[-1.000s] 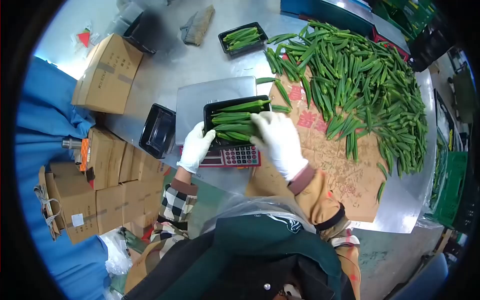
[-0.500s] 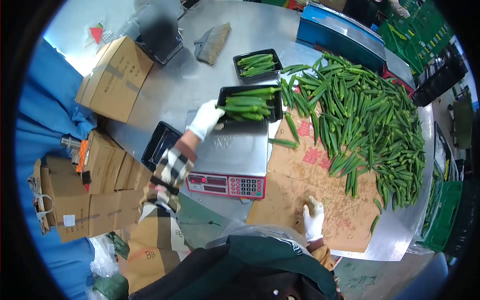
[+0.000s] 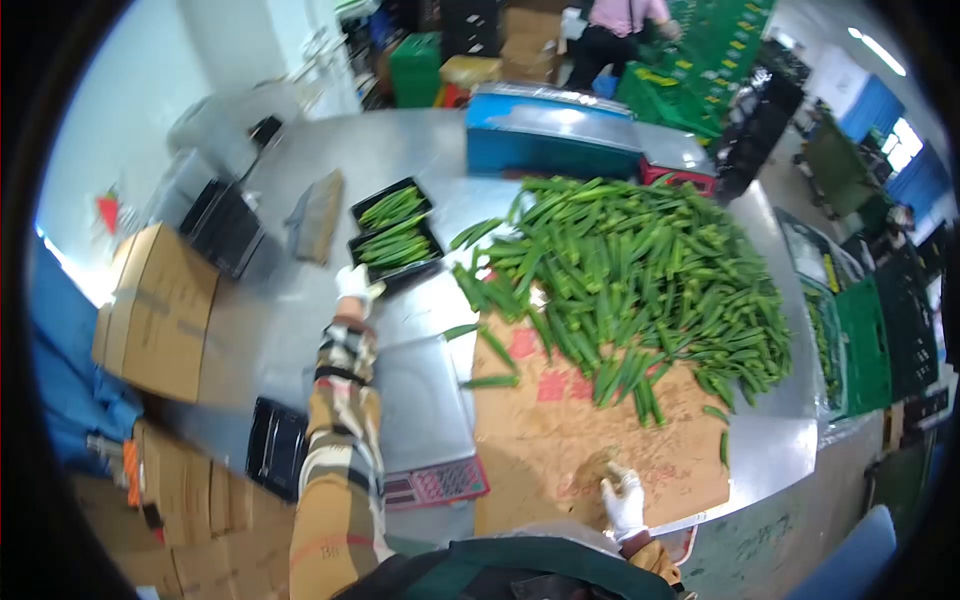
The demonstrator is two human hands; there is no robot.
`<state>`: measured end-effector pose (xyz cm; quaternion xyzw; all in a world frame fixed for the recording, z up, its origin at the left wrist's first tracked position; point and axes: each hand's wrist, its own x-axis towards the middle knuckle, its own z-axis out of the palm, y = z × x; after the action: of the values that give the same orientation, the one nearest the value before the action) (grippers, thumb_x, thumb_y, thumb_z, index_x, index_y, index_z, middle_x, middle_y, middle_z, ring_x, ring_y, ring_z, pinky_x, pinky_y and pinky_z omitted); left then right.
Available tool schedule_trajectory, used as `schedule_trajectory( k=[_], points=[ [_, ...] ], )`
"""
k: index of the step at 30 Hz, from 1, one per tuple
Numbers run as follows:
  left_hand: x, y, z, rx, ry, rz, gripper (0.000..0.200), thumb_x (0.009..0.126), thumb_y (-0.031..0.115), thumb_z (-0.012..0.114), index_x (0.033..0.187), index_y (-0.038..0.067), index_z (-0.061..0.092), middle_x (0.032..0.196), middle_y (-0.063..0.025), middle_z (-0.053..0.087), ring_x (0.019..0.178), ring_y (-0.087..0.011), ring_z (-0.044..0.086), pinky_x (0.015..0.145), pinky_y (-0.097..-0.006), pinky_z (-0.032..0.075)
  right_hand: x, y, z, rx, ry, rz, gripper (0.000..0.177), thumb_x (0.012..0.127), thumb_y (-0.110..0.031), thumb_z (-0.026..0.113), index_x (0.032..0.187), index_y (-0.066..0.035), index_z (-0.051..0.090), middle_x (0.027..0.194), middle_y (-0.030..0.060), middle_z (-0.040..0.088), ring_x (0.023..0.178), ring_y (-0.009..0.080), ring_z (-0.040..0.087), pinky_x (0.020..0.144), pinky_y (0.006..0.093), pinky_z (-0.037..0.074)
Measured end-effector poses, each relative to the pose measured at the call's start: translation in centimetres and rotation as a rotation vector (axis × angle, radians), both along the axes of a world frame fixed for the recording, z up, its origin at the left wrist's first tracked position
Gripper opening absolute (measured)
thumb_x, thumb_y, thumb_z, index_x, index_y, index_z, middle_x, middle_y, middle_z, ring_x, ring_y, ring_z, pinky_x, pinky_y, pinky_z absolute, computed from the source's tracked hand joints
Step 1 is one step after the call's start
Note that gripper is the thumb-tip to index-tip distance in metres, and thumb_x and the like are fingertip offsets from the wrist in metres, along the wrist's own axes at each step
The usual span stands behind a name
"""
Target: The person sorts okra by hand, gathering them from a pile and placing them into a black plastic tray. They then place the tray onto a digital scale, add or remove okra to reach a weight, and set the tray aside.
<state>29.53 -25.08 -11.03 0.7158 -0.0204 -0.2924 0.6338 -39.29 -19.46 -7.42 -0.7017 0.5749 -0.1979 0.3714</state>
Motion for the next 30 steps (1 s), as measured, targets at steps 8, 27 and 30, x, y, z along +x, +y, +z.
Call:
schedule_trajectory(
  k=[8,27,30],
  points=[
    [-2.8,10.0,9.7,0.041,-0.383,-0.169,0.073,0.095,0.027,0.068,0.153,0.003,0.031,0.148,-0.0207,0.046,0.129,-0.0332,0.051,0.102,-0.0484,0.045,-1.3,1.7,-4.3,0.038,0.017,0.072,0.033,0.084,-0.012,0.074,0.116,-0.003,0.069,0.102,0.0141,0.068,0.090,0.0249,0.068,0.081,0.0332,0.054],
    [-16.1,43.3,0.4,0.092,-0.262,0.282,0.026,0.097,0.015,0.062,0.112,-0.005,0.070,0.106,-0.0088,0.069,0.095,-0.0183,0.062,0.090,-0.0346,0.051,-0.7,-0.4,-4.3,0.026,0.062,0.088,0.019,0.086,-0.017,0.071,0.102,-0.007,0.073,0.096,0.0138,0.070,0.085,0.0271,0.068,0.079,0.0356,0.054],
    [-17.8,40.1,6.6,0.137,-0.593,0.440,0.043,0.100,0.023,0.059,0.129,-0.008,0.062,0.129,-0.0170,0.064,0.114,-0.0222,0.060,0.104,-0.0341,0.044,-1.6,0.3,-6.2,-0.055,-0.021,0.102,0.020,0.086,-0.016,0.071,0.103,-0.006,0.073,0.099,0.0161,0.070,0.095,0.0315,0.068,0.085,0.0369,0.053]
  ],
)
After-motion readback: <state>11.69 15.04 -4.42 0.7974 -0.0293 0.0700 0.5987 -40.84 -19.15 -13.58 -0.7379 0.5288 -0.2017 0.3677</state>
